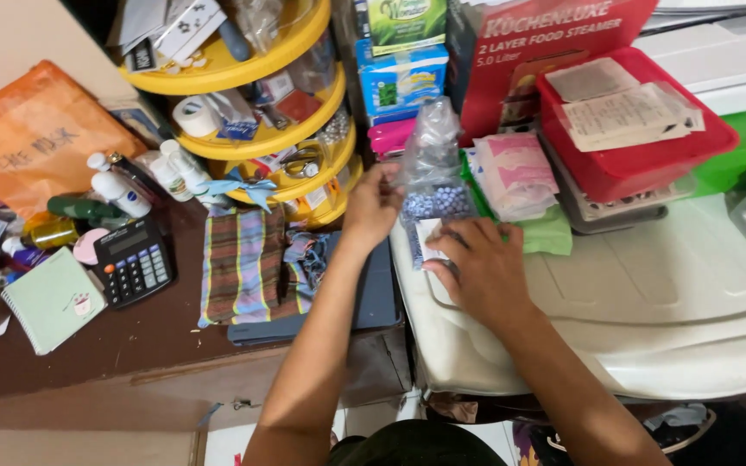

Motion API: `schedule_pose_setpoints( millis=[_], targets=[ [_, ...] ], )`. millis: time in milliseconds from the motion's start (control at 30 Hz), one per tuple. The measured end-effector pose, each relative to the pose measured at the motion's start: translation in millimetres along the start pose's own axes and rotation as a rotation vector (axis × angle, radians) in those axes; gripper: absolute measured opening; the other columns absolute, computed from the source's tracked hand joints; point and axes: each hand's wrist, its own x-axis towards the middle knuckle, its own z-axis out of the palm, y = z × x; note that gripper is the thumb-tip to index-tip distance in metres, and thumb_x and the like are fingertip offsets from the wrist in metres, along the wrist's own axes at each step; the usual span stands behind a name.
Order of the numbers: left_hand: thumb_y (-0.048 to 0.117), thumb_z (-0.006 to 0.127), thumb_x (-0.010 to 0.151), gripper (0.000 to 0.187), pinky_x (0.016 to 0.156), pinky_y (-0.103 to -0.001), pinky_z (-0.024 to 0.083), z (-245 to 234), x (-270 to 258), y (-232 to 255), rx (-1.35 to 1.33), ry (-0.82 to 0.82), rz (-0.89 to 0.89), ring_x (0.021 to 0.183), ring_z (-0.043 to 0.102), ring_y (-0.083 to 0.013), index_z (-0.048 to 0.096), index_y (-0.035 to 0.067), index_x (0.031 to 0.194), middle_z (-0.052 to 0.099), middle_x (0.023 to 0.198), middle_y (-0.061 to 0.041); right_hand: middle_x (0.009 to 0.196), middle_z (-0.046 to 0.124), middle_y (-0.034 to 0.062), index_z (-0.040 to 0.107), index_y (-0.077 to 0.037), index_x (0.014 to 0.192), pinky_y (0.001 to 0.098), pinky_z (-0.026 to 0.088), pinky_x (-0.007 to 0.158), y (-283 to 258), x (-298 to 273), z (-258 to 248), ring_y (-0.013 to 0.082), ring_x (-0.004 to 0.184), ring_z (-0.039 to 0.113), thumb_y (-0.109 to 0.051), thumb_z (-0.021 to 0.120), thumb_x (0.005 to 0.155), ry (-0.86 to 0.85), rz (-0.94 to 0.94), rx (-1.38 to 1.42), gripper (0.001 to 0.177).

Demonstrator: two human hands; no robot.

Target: Arranging and organizing various personal items, including a calculator, notebooks, and small boxes, on a dresser top.

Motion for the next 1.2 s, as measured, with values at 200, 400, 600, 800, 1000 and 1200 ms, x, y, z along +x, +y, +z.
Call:
schedule_pose_setpoints(
  millis=[200,400,600,800,1000,1200],
  targets=[
    [0.046,0.043,0.099,0.047,0.104,-0.057,0.037,10.7,-2.3,17.2,0.319,-0.17,-0.084,0.132,0.044,-0.0332,0.049,0.024,0.14,0.06,0.135,-0.01,0.107,0.063,-0.0086,0.067,-0.03,0.097,0.0433,0.036,0.09,1.4,-1.0,3.3,0.0147,0.103,0.059,-0.048,0.056,0.091,0.019,0.008,-0.001,0.022],
    [0.039,0.047,0.099,0.052,0.104,-0.063,0.033,15.9,-17.5,24.8,0.252,-0.01,-0.123,0.132,0.034,-0.0413,0.043,0.02,0.147,0.045,0.142,-0.017,0.111,0.062,-0.0068,0.067,-0.031,0.104,0.0435,0.037,0.092,7.1,-1.7,-2.0,0.0161,0.107,0.06,-0.054,0.061,0.087,0.015,0.031,0.102,0.03],
    [0.029,0.057,0.098,0.028,0.097,-0.047,0.043,16.5,-54.2,40.4,-0.14,0.426,0.096,0.109,0.052,-0.0392,0.06,0.011,0.118,0.054,0.106,-0.015,0.103,0.062,-0.0106,0.068,-0.031,0.103,0.0339,0.037,0.091,12.8,-0.8,-0.9,0.0101,0.101,0.061,-0.043,0.061,0.093,0.129,0.066,0.175,0.017],
    [0.025,0.061,0.097,0.014,0.061,-0.028,0.051,15.8,-76.7,23.7,-0.298,0.461,0.038,0.056,0.06,-0.0144,0.059,0.016,0.108,0.059,0.055,0.0,0.092,0.06,-0.0063,0.07,-0.026,0.097,0.0322,0.04,0.083,17.9,0.7,-3.9,0.0156,0.088,0.061,-0.03,0.068,0.092,0.191,0.061,0.234,0.006],
    [0.001,0.07,0.082,0.042,0.054,-0.025,0.05,9.0,-75.4,-19.4,-0.384,0.512,0.091,0.058,0.06,-0.0154,0.056,0.013,0.12,0.069,0.083,-0.006,0.094,0.068,0.0047,0.07,-0.013,0.082,0.0381,0.044,0.082,19.4,-7.7,6.4,0.0282,0.086,0.063,-0.016,0.073,0.092,0.222,-0.053,0.33,0.011],
    [0.031,0.059,0.096,0.018,0.06,-0.02,0.046,-76.5,-116.6,27.9,-0.364,0.5,0.07,0.054,0.061,-0.0065,0.061,0.015,0.103,0.048,0.055,0.008,0.114,0.067,0.0168,0.075,-0.005,0.108,0.0443,0.046,0.097,-12.8,5.0,-28.3,0.032,0.107,0.061,0.004,0.076,0.096,0.196,-0.18,0.241,0.015]
  ],
)
